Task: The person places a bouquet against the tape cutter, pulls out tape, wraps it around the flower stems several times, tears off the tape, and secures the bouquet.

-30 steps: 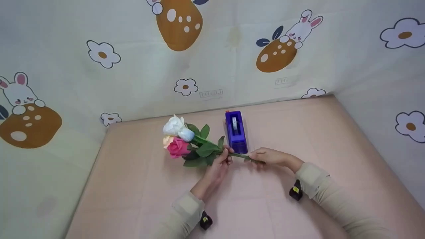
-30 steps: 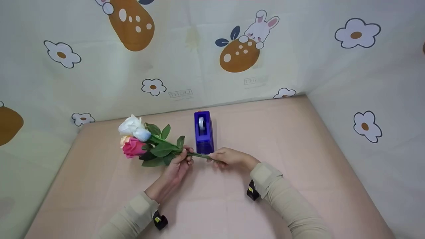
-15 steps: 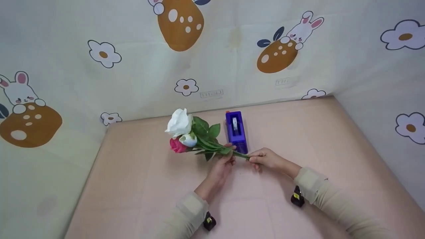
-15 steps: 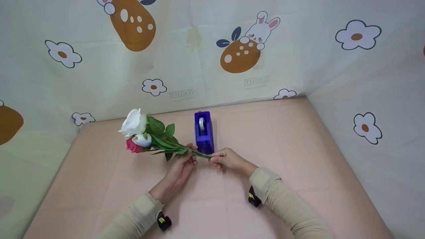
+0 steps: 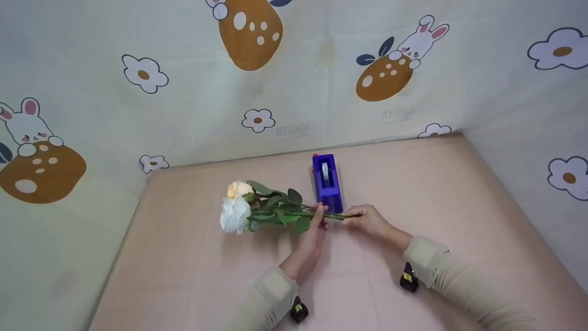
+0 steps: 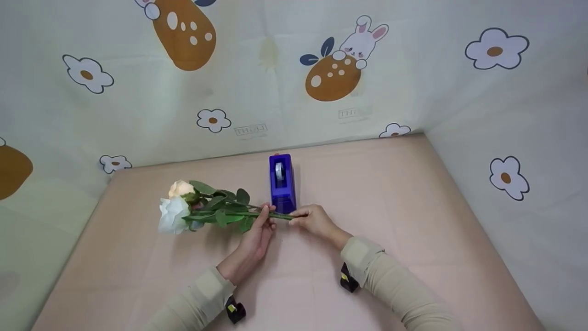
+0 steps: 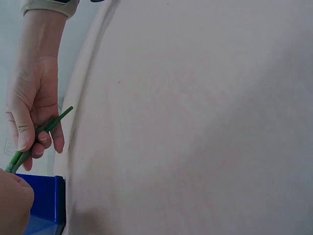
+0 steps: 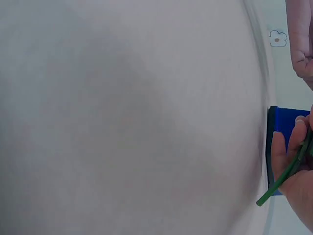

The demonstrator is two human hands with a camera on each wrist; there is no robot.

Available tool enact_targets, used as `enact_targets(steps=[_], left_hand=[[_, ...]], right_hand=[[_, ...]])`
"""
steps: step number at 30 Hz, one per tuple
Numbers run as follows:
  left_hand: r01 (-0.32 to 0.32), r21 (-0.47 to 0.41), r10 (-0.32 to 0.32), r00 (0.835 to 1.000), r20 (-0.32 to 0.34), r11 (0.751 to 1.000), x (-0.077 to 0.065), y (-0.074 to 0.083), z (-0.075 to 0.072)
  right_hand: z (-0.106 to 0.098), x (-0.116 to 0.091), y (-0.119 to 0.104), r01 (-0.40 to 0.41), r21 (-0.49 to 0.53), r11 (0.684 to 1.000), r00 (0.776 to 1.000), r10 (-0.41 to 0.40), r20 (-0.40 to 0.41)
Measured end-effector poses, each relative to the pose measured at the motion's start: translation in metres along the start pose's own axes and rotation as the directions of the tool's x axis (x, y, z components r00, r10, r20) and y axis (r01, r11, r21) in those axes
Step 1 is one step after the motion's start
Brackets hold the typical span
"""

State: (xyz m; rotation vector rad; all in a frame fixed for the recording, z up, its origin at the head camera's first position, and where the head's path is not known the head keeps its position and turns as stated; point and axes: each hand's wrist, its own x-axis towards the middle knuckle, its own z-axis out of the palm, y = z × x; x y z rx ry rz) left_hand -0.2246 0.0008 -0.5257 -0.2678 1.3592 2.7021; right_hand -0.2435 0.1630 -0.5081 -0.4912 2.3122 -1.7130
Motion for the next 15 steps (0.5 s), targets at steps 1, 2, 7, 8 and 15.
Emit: enact_targets(steps=[1,2,7,8,15], left_hand=[[0.004,-0.003,-0.004,1.000,-0.005,1.000,0.000,0.000,0.001],[0.010,0.003,-0.010,1.000,-0.008,1.000,0.000,0.000,0.001],[0.028,0.057,-0.028,1.000,-0.006,0.998,0.002,0.001,0.001],[0.026,0.073,-0.026,1.000,0.000,0.997,0.002,0.002,0.000],[0.028,0.097,-0.040,0.992,0.120,0.995,0.007,0.011,-0.006]], right_hand=[[0.001,0.001,0.003,-0.014,0.002,1.000,1.000,0.014,-0.012],[0.001,0.002,0.005,-0.022,-0.001,1.000,1.000,0.022,-0.020],[-0.005,0.010,0.020,-0.066,-0.018,0.998,0.997,0.067,0.046],[-0.008,0.012,0.021,-0.074,-0.016,0.997,0.993,0.075,0.089],[-0.036,0.030,0.020,-0.126,0.044,0.991,0.896,0.095,0.433]])
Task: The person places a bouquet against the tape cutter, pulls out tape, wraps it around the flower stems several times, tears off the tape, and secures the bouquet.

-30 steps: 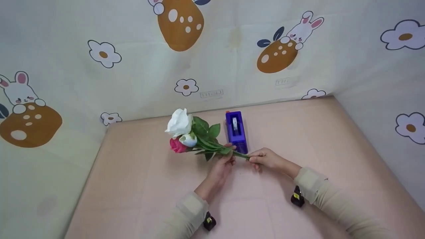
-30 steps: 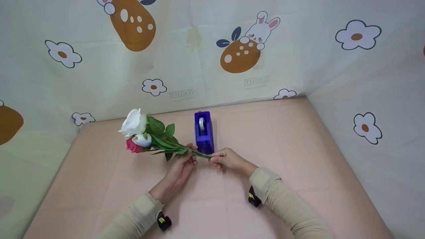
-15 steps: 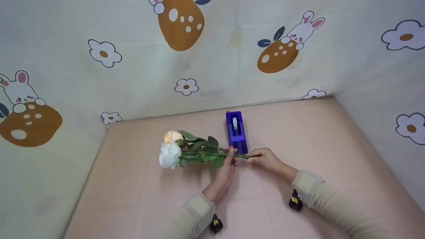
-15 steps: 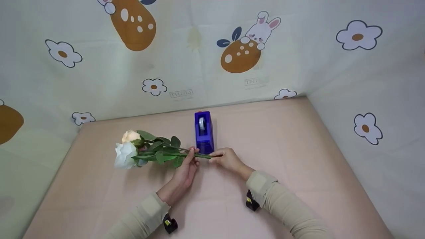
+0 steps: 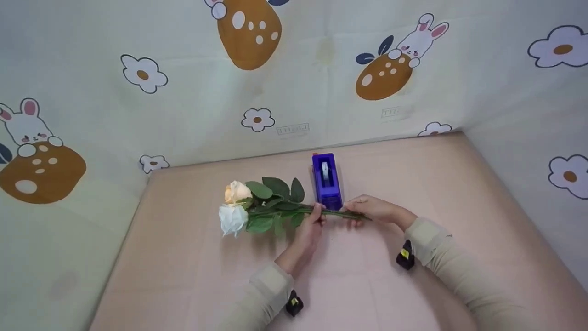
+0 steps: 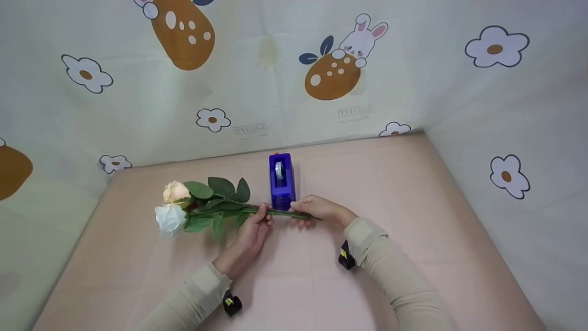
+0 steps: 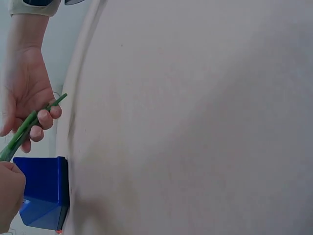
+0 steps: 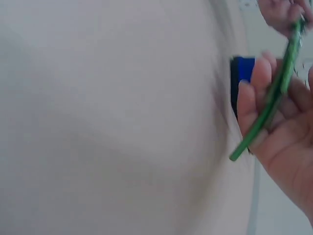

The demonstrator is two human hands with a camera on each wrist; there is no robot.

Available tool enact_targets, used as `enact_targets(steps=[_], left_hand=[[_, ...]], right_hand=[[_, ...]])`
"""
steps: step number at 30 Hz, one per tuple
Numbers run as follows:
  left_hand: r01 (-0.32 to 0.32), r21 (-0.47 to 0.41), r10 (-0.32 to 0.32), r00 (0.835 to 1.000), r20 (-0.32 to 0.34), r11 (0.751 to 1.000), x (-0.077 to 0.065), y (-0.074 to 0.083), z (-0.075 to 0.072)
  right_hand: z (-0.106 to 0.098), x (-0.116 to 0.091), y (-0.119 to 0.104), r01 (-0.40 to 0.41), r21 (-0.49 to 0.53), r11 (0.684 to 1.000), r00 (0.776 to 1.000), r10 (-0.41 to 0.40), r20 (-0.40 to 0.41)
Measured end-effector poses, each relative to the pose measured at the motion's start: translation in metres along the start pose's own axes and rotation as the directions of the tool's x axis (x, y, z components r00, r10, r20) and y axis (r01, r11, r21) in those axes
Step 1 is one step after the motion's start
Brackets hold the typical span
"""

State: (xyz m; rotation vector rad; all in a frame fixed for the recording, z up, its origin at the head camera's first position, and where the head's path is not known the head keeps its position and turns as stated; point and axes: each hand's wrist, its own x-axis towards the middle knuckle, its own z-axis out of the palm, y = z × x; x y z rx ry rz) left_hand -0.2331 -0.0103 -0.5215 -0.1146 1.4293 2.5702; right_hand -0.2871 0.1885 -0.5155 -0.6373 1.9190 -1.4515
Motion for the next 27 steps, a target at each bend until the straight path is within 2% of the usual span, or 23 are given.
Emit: enact_targets(steps=[3,5,7,9,13,17,23,27], left_hand=[[0.009,0.017,-0.010,0.998,0.055,1.000,0.003,0.004,-0.003],[0.007,0.016,-0.008,0.998,0.070,1.000,0.004,0.005,-0.005],[0.004,0.025,-0.006,0.997,0.077,1.000,0.005,0.006,-0.006],[0.000,0.019,-0.001,0.997,0.076,1.000,0.005,0.006,-0.007],[-0.031,-0.012,0.031,0.999,0.008,0.999,0.005,0.001,-0.005],[-0.061,0.004,0.061,0.995,-0.078,0.998,0.002,-0.003,-0.001],[-0.059,0.055,0.065,0.991,-0.116,0.997,-0.001,-0.007,0.004],[-0.039,0.056,0.046,0.990,-0.131,0.998,0.000,-0.007,0.006]], right_hand=[[-0.006,0.006,0.000,-0.070,0.011,0.997,0.992,0.068,0.104],[-0.006,0.009,0.001,-0.119,0.036,0.992,0.983,0.112,0.146],[-0.004,0.010,0.003,-0.155,0.059,0.986,0.978,0.145,0.148],[-0.001,0.011,0.005,-0.141,0.051,0.989,0.984,0.134,0.115],[0.007,0.009,0.007,-0.066,-0.058,0.996,0.998,0.067,0.012],[0.014,0.006,0.009,0.025,-0.172,0.985,0.997,-0.038,-0.073],[0.021,0.001,0.012,0.105,-0.343,0.934,0.962,-0.182,-0.203],[0.022,0.000,0.014,0.151,-0.409,0.900,0.931,-0.268,-0.247]])
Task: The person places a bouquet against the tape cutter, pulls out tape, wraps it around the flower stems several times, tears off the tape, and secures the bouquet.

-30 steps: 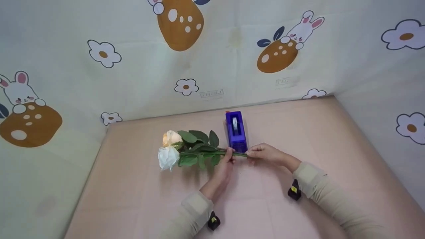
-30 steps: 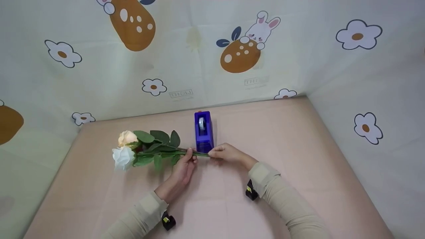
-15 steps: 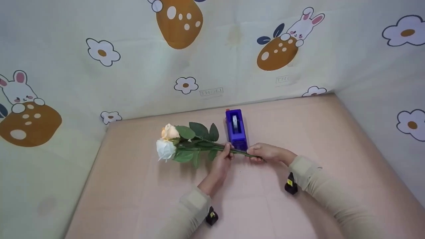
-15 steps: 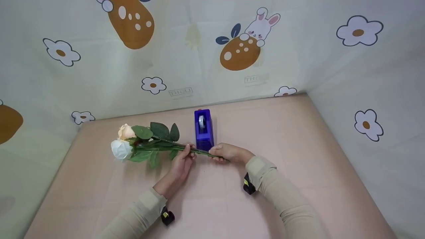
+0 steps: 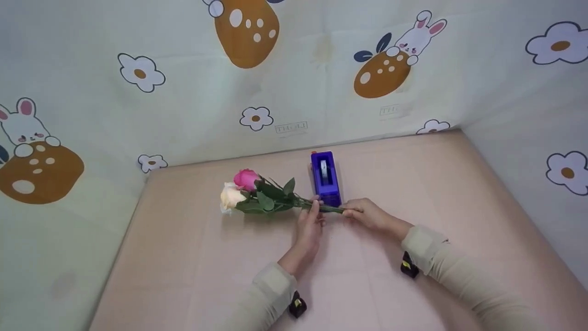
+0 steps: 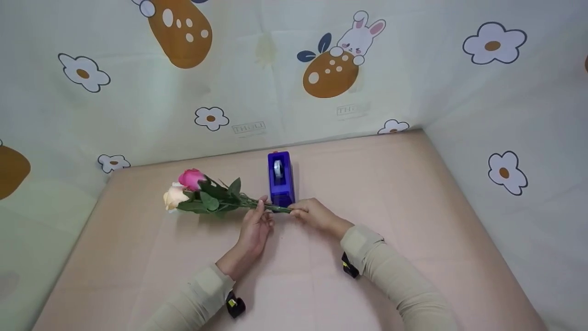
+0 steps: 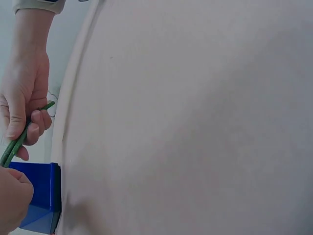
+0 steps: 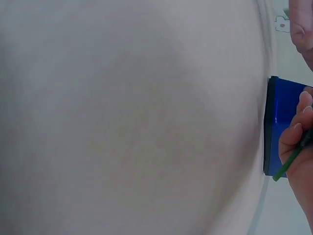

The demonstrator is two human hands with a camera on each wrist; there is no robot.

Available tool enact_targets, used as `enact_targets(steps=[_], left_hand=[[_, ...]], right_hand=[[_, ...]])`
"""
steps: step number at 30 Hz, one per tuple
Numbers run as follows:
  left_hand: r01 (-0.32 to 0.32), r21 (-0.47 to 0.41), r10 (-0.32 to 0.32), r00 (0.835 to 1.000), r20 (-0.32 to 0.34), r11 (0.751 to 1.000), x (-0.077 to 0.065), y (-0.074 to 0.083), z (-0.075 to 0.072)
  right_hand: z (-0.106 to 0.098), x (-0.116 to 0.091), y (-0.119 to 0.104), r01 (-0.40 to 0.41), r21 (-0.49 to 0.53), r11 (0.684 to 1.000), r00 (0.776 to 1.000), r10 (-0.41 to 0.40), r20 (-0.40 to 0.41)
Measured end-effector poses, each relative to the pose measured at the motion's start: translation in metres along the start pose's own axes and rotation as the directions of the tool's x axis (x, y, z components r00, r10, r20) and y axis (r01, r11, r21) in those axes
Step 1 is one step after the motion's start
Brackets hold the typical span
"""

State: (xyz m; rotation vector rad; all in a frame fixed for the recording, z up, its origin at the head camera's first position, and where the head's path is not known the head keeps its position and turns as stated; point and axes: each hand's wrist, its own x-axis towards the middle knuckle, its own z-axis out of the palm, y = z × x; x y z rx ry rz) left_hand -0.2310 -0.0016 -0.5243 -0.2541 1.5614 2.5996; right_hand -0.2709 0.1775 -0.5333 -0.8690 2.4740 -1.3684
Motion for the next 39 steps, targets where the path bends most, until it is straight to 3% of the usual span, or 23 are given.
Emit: enact_targets(steps=[6,15,18,20,22,25,26,28,30,33,35,39], left_hand=[[0.003,-0.031,-0.002,1.000,0.009,1.000,0.002,0.001,-0.001],[0.040,-0.028,-0.036,0.990,0.140,0.999,0.006,-0.003,-0.011],[0.012,-0.049,-0.004,0.984,0.176,0.999,0.009,-0.003,-0.014],[-0.009,-0.057,0.021,0.976,0.217,0.998,0.013,-0.002,-0.016],[-0.025,-0.049,0.037,0.963,0.266,0.998,0.016,-0.001,-0.019],[-0.017,-0.007,0.019,0.944,0.329,1.000,0.021,0.002,-0.024],[-0.015,0.008,0.011,0.938,0.348,1.000,0.022,0.004,-0.025],[-0.019,0.032,0.006,0.930,0.366,0.999,0.023,0.006,-0.026],[-0.037,0.053,0.015,0.930,0.367,0.998,0.021,0.007,-0.026],[-0.047,0.060,0.026,0.948,0.317,0.997,0.017,0.007,-0.023],[-0.033,0.054,0.018,0.966,0.257,0.998,0.014,0.006,-0.019],[-0.016,0.051,0.011,0.995,0.101,0.999,0.009,0.003,-0.011]], right_hand=[[0.003,0.003,0.004,0.029,0.053,0.998,0.996,-0.024,-0.080],[-0.001,0.011,-0.001,-0.093,0.129,0.987,0.987,0.109,-0.116],[-0.006,0.014,-0.004,-0.120,0.121,0.985,0.992,0.125,-0.033],[-0.010,0.015,-0.003,-0.153,0.163,0.975,0.987,0.141,0.080],[-0.014,0.017,-0.002,-0.208,0.230,0.951,0.962,0.157,0.222],[-0.018,0.021,0.002,-0.317,0.339,0.886,0.905,0.176,0.387],[-0.018,0.022,0.003,-0.348,0.364,0.864,0.889,0.182,0.419],[-0.017,0.024,0.005,-0.378,0.396,0.837,0.881,0.193,0.432],[-0.016,0.025,0.007,-0.393,0.414,0.821,0.884,0.213,0.417],[-0.015,0.027,0.007,-0.399,0.414,0.818,0.895,0.251,0.368],[-0.014,0.027,0.006,-0.397,0.402,0.825,0.902,0.270,0.337],[-0.012,0.027,0.005,-0.346,0.352,0.870,0.928,0.264,0.261]])
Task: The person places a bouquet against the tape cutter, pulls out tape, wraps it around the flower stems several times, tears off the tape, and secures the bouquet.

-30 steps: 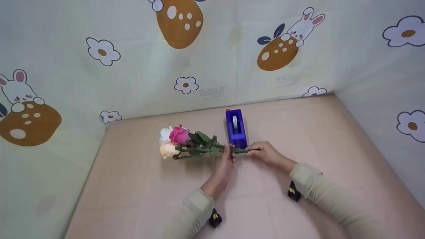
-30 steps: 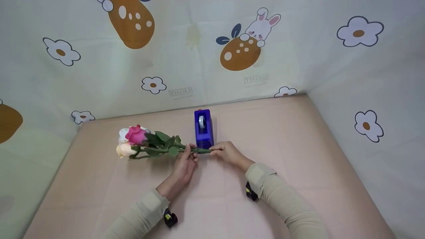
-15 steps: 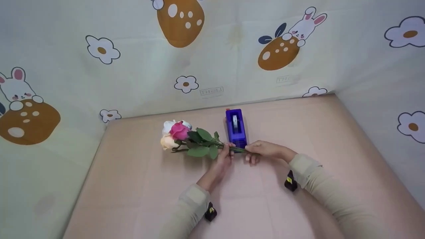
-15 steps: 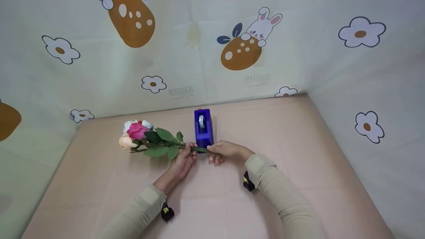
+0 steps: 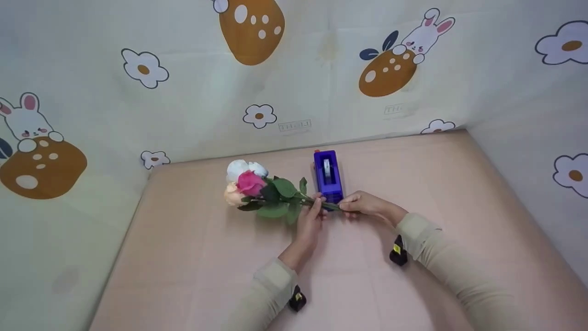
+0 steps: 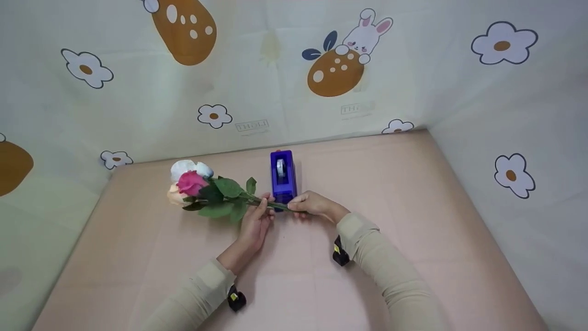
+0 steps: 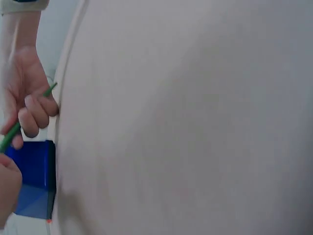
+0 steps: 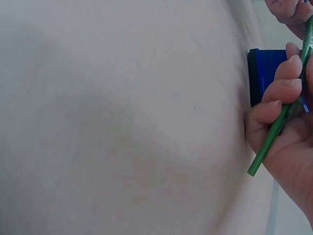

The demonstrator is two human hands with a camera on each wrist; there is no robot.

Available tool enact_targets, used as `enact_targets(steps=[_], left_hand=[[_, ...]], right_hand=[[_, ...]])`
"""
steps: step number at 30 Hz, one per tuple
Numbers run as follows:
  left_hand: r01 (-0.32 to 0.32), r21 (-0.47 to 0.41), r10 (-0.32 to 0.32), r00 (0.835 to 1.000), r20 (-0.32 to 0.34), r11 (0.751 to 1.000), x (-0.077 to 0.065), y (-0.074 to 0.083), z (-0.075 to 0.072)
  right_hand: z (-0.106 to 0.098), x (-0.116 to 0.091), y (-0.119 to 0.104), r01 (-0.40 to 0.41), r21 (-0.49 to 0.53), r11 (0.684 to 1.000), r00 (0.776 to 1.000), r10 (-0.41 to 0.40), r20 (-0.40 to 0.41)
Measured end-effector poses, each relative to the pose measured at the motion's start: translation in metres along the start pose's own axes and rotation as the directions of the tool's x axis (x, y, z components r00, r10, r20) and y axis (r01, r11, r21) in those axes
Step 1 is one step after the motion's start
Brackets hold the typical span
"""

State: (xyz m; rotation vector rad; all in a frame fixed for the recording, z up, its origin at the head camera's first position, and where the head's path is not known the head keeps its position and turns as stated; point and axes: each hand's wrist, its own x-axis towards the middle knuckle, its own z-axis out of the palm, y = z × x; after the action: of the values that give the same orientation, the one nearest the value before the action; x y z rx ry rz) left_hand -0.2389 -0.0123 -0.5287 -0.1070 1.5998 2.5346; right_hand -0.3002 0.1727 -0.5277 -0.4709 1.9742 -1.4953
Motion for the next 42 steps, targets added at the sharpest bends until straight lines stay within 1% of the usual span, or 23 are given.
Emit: enact_targets(steps=[2,4,6,9,11,14,18,20,23,25,30,34,36,37,39,42], left_hand=[[0.001,0.021,0.000,0.997,-0.071,1.000,-0.001,-0.001,0.005],[0.001,0.035,0.004,0.992,-0.125,0.999,-0.001,-0.002,0.009],[-0.007,0.038,0.013,0.987,-0.160,0.999,-0.001,-0.002,0.012],[-0.023,0.015,0.026,0.983,-0.183,1.000,0.000,-0.002,0.014],[-0.039,0.015,0.041,0.983,-0.179,0.999,-0.001,-0.002,0.015],[-0.046,-0.003,0.044,0.984,-0.174,0.999,-0.003,-0.002,0.015],[-0.042,-0.043,0.033,0.980,-0.194,0.998,-0.004,-0.001,0.015],[-0.047,-0.031,0.040,0.979,-0.199,0.998,-0.004,-0.001,0.015],[-0.056,-0.036,0.049,0.983,-0.179,0.998,-0.004,0.000,0.014],[-0.064,-0.058,0.053,0.984,-0.171,0.996,-0.003,0.000,0.014],[-0.062,-0.146,0.034,0.983,-0.181,0.987,0.001,-0.002,0.014],[-0.051,-0.203,0.021,0.989,-0.149,0.978,0.002,-0.004,0.013],[-0.048,-0.222,0.018,0.991,-0.133,0.974,0.003,-0.005,0.013],[-0.048,-0.231,0.017,0.991,-0.134,0.972,0.003,-0.005,0.012],[-0.052,-0.244,0.019,0.990,-0.137,0.968,0.004,-0.006,0.011],[-0.063,-0.242,0.031,0.991,-0.132,0.968,0.003,-0.006,0.008]], right_hand=[[0.001,-0.001,0.001,0.027,-0.024,0.999,0.999,-0.028,-0.040],[0.003,-0.001,0.001,0.045,-0.027,0.999,0.995,-0.047,-0.083],[0.005,-0.002,0.001,0.058,-0.029,0.998,0.989,-0.061,-0.132],[0.008,-0.003,0.001,0.087,-0.037,0.995,0.977,-0.093,-0.192],[0.010,-0.004,0.002,0.109,-0.041,0.993,0.969,-0.116,-0.219],[0.011,-0.006,0.003,0.133,-0.040,0.990,0.958,-0.139,-0.249],[0.013,-0.007,0.003,0.137,-0.033,0.990,0.944,-0.140,-0.299],[0.014,-0.006,0.003,0.139,-0.036,0.990,0.936,-0.143,-0.323],[0.017,-0.004,0.003,0.148,-0.035,0.988,0.925,-0.151,-0.350],[0.019,-0.003,0.001,0.154,-0.038,0.987,0.917,-0.157,-0.367],[0.021,-0.002,-0.002,0.160,-0.030,0.987,0.903,-0.158,-0.399],[0.022,-0.004,-0.003,0.160,-0.034,0.987,0.896,-0.160,-0.413],[0.021,-0.005,-0.004,0.161,-0.070,0.984,0.897,-0.175,-0.405],[0.020,-0.006,-0.005,0.155,-0.093,0.983,0.902,-0.180,-0.393],[0.017,-0.007,-0.007,0.143,-0.112,0.983,0.923,-0.173,-0.344],[0.011,-0.009,-0.011,0.110,-0.091,0.990,0.955,-0.131,-0.265]])
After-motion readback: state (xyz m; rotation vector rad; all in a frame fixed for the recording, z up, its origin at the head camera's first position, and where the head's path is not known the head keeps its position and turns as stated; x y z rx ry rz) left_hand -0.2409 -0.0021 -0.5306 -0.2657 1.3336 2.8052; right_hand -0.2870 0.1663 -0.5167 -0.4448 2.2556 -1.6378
